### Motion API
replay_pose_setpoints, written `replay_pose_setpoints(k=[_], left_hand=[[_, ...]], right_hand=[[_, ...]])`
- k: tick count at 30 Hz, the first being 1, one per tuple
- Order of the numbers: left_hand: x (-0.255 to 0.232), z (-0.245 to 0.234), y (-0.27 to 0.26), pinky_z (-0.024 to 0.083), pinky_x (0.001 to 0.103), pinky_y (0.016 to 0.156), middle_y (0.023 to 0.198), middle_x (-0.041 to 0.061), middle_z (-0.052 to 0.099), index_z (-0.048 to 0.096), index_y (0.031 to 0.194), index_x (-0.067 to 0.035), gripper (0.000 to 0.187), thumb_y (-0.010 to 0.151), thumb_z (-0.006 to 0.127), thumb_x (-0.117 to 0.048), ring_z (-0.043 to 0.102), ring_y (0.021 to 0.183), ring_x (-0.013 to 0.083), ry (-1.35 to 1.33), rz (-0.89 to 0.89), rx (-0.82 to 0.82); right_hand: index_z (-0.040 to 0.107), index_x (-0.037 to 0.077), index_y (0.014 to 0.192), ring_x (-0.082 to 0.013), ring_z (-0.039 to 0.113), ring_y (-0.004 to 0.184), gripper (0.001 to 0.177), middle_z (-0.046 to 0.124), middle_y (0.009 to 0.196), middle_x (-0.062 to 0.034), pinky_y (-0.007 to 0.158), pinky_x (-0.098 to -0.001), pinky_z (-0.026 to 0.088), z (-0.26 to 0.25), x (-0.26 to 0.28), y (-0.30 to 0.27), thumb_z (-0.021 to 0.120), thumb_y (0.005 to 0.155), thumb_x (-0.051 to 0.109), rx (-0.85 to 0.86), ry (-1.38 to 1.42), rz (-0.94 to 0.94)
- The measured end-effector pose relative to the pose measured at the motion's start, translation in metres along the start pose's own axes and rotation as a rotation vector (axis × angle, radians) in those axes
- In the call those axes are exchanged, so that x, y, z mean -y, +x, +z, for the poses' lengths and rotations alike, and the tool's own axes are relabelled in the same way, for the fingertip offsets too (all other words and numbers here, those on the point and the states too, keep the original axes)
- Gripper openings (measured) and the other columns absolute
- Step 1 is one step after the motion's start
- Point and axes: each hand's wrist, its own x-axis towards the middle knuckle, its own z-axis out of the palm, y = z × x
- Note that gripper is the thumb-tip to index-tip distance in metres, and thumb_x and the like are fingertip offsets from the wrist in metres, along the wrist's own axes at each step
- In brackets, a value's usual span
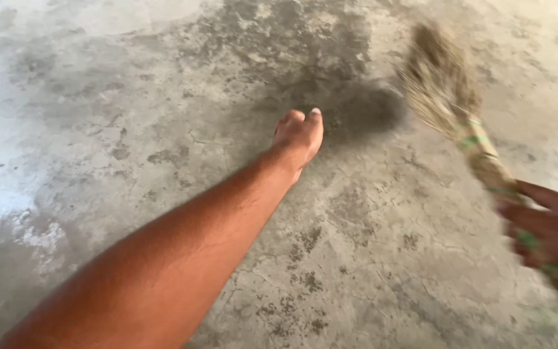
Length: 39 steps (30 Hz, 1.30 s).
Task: The person is sweeping the concrete floor in a hallway using a grass broom.
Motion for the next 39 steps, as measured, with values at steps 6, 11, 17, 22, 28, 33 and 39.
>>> replay_pose_setpoints(k=[6,11,17,22,28,33,39], left_hand=[[-0.023,-0.012,-0.040,0.036,0.060,0.114,0.162,0.013,0.024,0.026,0.154,-0.012,0.070,0.098,0.040,-0.052,0.035,0.145,0.0358,-0.147,-0.146,0.088],[0.024,0.003,-0.032,0.036,0.063,0.115,0.156,0.019,0.041,0.007,0.161,-0.012,0.079,0.101,0.041,-0.049,0.044,0.142,0.0323,-0.197,-0.479,0.226],[0.012,-0.014,-0.042,0.042,0.051,0.114,0.156,0.016,0.040,0.030,0.157,-0.016,0.068,0.100,0.034,-0.054,0.046,0.139,0.0281,-0.039,-0.368,0.435],[0.007,-0.007,-0.039,0.041,0.049,0.112,0.157,0.015,0.037,0.028,0.158,-0.015,0.069,0.100,0.033,-0.054,0.043,0.140,0.0267,-0.061,-0.271,0.477],[0.001,-0.032,-0.056,0.048,0.047,0.105,0.154,0.010,0.039,0.018,0.156,-0.018,0.073,0.097,0.033,-0.058,0.046,0.136,0.0234,-0.193,-0.301,0.439],[0.039,-0.034,-0.014,0.054,0.044,0.085,0.138,0.019,0.058,0.043,0.147,-0.009,0.066,0.099,0.031,-0.054,0.059,0.117,0.0266,-0.477,-0.357,0.281],[0.021,-0.021,0.001,0.058,0.041,0.080,0.123,0.015,0.061,0.049,0.138,-0.014,0.055,0.096,0.043,-0.048,0.062,0.102,0.0239,-0.495,-0.357,0.297]], right_hand=[[0.053,0.015,0.135,-0.0267,0.065,0.058,0.050,0.070,0.088,-0.0145,0.046,-0.0403,0.057,0.114,0.110,-0.129,0.068,0.089,0.026,0.363,0.194,-0.225],[0.059,0.005,0.138,-0.0186,0.063,0.058,0.056,0.067,0.084,-0.0104,0.047,-0.0343,0.057,0.181,0.142,-0.151,0.068,0.090,0.031,0.816,0.235,-0.167],[0.048,0.023,0.149,-0.0161,0.055,0.053,0.062,0.069,0.083,-0.0099,0.044,-0.0309,0.051,0.122,0.117,-0.100,0.065,0.090,0.032,0.468,0.309,-0.012],[0.051,0.019,0.150,-0.0158,0.056,0.056,0.060,0.066,0.085,-0.0098,0.047,-0.0308,0.054,0.112,0.132,-0.102,0.064,0.092,0.025,0.237,0.363,-0.070],[0.048,0.017,0.147,-0.0144,0.062,0.057,0.063,0.068,0.086,-0.0076,0.048,-0.0301,0.055,0.163,0.191,-0.150,0.066,0.087,0.013,0.407,0.513,-0.240],[0.044,0.016,0.148,-0.0180,0.063,0.054,0.061,0.071,0.087,-0.0124,0.048,-0.0322,0.057,0.210,0.228,-0.129,0.058,0.089,0.017,0.710,0.386,-0.326],[0.057,0.010,0.135,-0.0162,0.061,0.054,0.045,0.074,0.086,-0.0123,0.048,-0.0287,0.053,0.209,0.233,-0.091,0.059,0.093,0.025,0.863,0.357,-0.261]])
